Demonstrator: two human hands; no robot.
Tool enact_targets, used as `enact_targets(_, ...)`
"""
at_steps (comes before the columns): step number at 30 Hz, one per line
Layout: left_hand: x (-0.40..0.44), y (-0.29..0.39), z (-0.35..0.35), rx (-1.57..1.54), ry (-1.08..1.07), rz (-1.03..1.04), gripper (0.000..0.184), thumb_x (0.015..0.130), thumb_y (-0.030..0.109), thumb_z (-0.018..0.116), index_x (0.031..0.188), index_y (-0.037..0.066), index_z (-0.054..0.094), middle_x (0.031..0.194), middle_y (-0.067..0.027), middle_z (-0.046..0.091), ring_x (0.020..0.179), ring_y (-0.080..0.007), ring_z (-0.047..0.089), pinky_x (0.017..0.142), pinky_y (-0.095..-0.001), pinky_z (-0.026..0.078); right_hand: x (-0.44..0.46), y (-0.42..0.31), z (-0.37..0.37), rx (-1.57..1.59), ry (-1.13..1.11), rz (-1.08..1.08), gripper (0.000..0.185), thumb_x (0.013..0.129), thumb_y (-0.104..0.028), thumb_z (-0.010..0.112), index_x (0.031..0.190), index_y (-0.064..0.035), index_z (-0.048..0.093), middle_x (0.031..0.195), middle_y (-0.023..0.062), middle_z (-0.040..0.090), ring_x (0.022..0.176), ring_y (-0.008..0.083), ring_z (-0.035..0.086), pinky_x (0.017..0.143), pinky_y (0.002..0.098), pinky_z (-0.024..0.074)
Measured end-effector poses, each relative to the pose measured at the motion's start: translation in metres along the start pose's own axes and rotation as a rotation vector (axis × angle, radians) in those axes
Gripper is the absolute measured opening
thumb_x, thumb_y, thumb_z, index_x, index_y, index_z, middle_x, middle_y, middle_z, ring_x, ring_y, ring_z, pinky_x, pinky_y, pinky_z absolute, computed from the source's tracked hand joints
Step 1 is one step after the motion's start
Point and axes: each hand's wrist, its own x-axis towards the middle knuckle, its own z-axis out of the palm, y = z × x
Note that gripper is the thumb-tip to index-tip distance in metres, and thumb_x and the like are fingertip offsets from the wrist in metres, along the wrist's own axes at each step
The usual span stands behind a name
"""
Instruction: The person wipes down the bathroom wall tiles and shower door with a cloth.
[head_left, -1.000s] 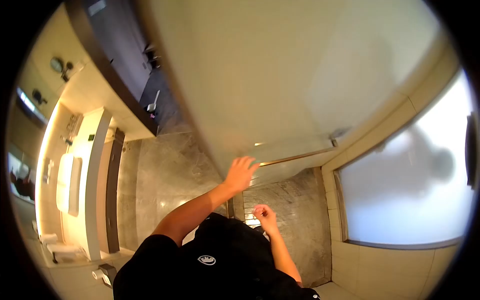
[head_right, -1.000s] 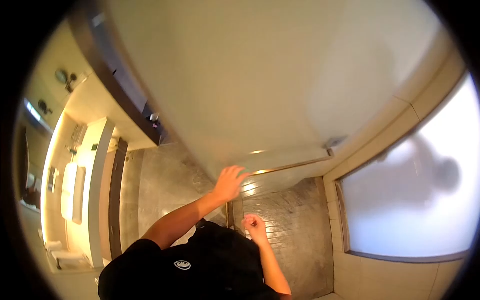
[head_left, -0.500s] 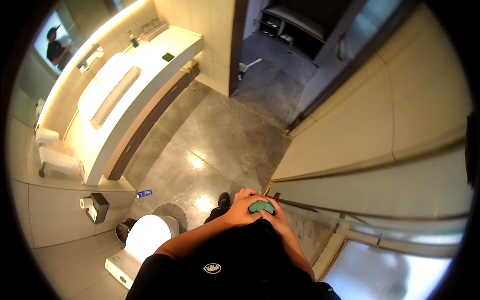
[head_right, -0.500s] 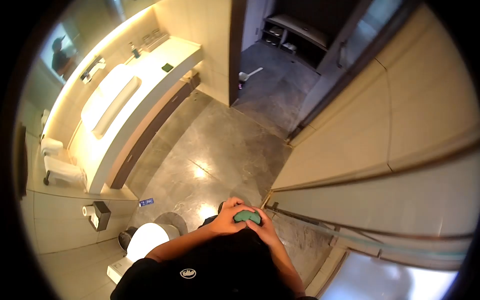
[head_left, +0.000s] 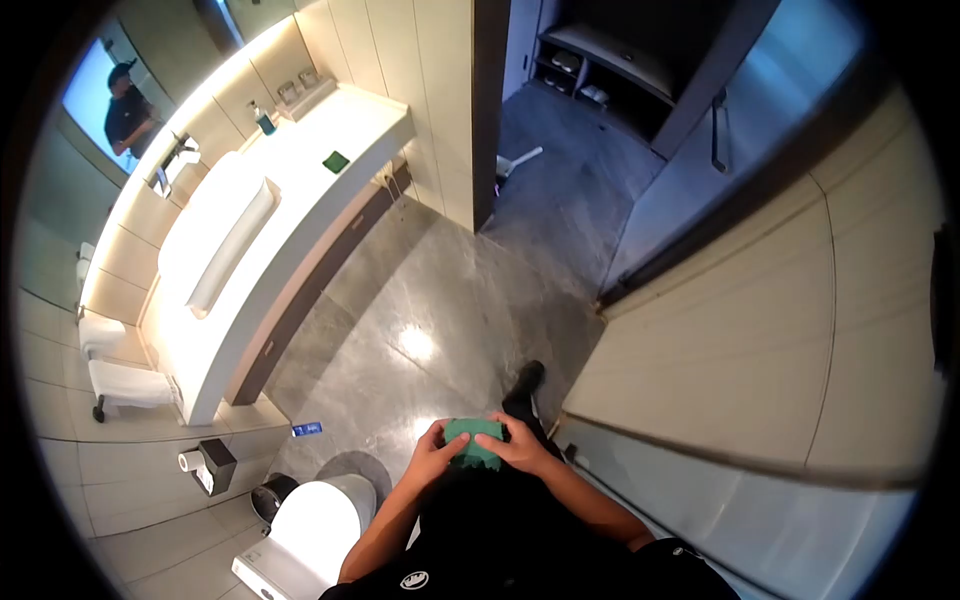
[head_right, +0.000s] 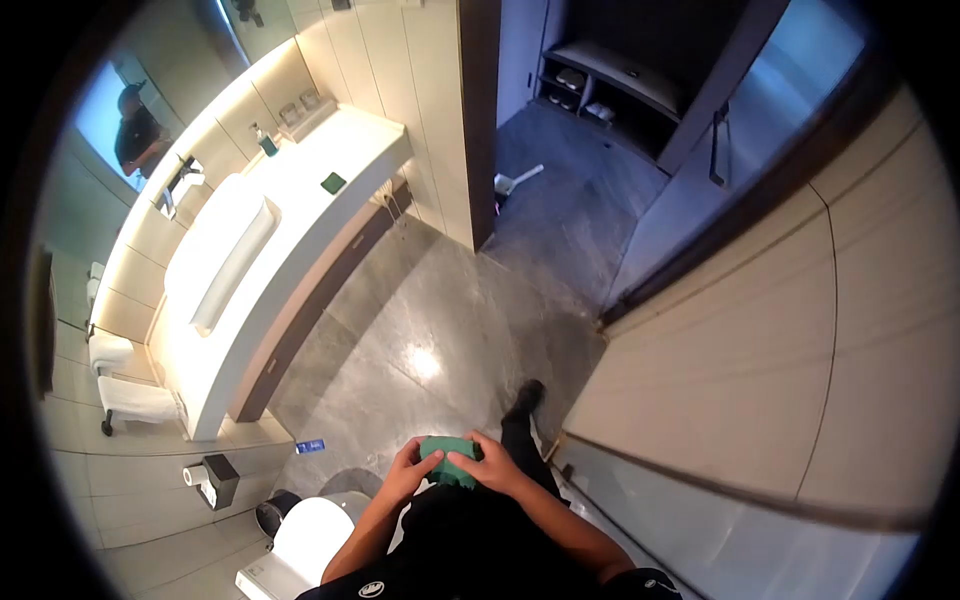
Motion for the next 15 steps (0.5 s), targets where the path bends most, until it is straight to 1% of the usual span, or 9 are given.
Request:
enact_targets(3, 0.033, 0.025, 0.018, 0.082, 0.126, -0.027, 0.029, 0.09, 0.019, 0.065, 0.112, 0.001, 0.055, 0.096, -0.0049, 0.062, 0.087, -0.0118, 0.058, 0.077, -0.0268, 0.049, 0.044, 0.01, -0.037, 0.171, -0.124, 0.091, 0.026, 0.087, -0.023, 0.068, 0.102, -0.0045, 0.057, 0.087, -0.002, 0.056, 0.083, 0.007, 0.053, 0.073, 0.023, 0.0432)
enact_targets(4, 0.038, 0.036, 0.032, 0.008, 0.159, 0.032, 0.027, 0.092, 0.022, 0.062, 0.108, 0.001, 0.058, 0.09, -0.003, 0.062, 0.083, -0.0104, 0.058, 0.072, -0.0261, 0.049, 0.057, 0.009, -0.048, 0.296, -0.183, 0.128, 0.022, 0.087, -0.021, 0.067, 0.101, -0.0064, 0.057, 0.086, -0.0024, 0.056, 0.08, 0.0065, 0.053, 0.071, 0.0223, 0.0432)
enact_targets(7, 0.063, 0.063, 0.061, 0.026, 0.242, 0.085, 0.026, 0.092, 0.023, 0.062, 0.107, 0.001, 0.061, 0.093, -0.0038, 0.064, 0.088, -0.0112, 0.059, 0.078, -0.026, 0.048, 0.09, -0.01, -0.09, 0.461, -0.276, 0.18, 0.02, 0.086, -0.017, 0.066, 0.1, -0.0068, 0.056, 0.091, 0.0004, 0.056, 0.085, 0.0097, 0.055, 0.073, 0.0269, 0.0457)
enact_targets(8, 0.082, 0.069, 0.07, 0.028, 0.252, 0.102, 0.026, 0.092, 0.023, 0.062, 0.107, 0.001, 0.061, 0.093, -0.0038, 0.064, 0.088, -0.0112, 0.059, 0.078, -0.026, 0.048, 0.105, -0.017, -0.108, 0.456, -0.292, 0.167, 0.02, 0.086, -0.017, 0.066, 0.1, -0.0068, 0.056, 0.091, 0.0004, 0.056, 0.085, 0.0097, 0.055, 0.073, 0.0269, 0.0457)
enact_targets(10, 0.099, 0.077, 0.086, 0.209, 0.279, 0.122, 0.029, 0.091, 0.023, 0.064, 0.11, 0.001, 0.062, 0.096, -0.0054, 0.065, 0.094, -0.0137, 0.059, 0.084, -0.0269, 0.047, 0.109, -0.026, -0.132, 0.575, -0.162, 0.311, 0.025, 0.083, -0.015, 0.066, 0.103, -0.0059, 0.054, 0.096, 0.0029, 0.055, 0.09, 0.0131, 0.056, 0.078, 0.0287, 0.047)
enact_targets(11, 0.107, 0.085, 0.088, 0.42, 0.328, 0.223, 0.036, 0.088, 0.019, 0.067, 0.119, 0.001, 0.058, 0.103, -0.0083, 0.064, 0.1, -0.016, 0.059, 0.087, -0.029, 0.046, 0.115, -0.011, -0.147, 0.61, -0.173, 0.3, 0.031, 0.082, -0.016, 0.063, 0.109, -0.0056, 0.051, 0.1, 0.0044, 0.054, 0.093, 0.0159, 0.056, 0.083, 0.0296, 0.0473)
enact_targets(12, 0.116, 0.11, 0.089, 0.357, 0.289, 0.378, 0.042, 0.085, 0.014, 0.069, 0.124, 0.003, 0.055, 0.113, -0.0107, 0.061, 0.106, -0.0176, 0.057, 0.091, -0.0315, 0.046, 0.119, -0.009, -0.161, 0.724, -0.17, 0.293, 0.031, 0.081, -0.016, 0.063, 0.109, -0.0059, 0.053, 0.1, 0.0039, 0.055, 0.095, 0.015, 0.055, 0.083, 0.0292, 0.0466)
enact_targets(13, 0.117, 0.159, 0.095, 0.383, 0.249, 0.439, 0.05, 0.082, 0.009, 0.071, 0.128, 0.003, 0.05, 0.122, -0.0114, 0.056, 0.11, -0.0194, 0.056, 0.096, -0.034, 0.045, 0.124, -0.01, -0.18, 0.827, -0.153, 0.282, 0.031, 0.081, -0.016, 0.064, 0.109, -0.0063, 0.055, 0.101, 0.0034, 0.056, 0.096, 0.014, 0.055, 0.083, 0.0287, 0.0459)
enact_targets(15, 0.107, 0.264, 0.134, 0.393, 0.223, 0.836, 0.07, 0.076, 0.012, 0.077, 0.135, 0.001, 0.041, 0.124, -0.0137, 0.055, 0.116, -0.0253, 0.054, 0.101, -0.0394, 0.042, 0.128, -0.01, -0.209, 0.781, -0.017, 0.265, 0.037, 0.08, -0.018, 0.056, 0.115, -0.007, 0.047, 0.102, 0.0046, 0.054, 0.097, 0.0168, 0.055, 0.086, 0.0327, 0.0465)
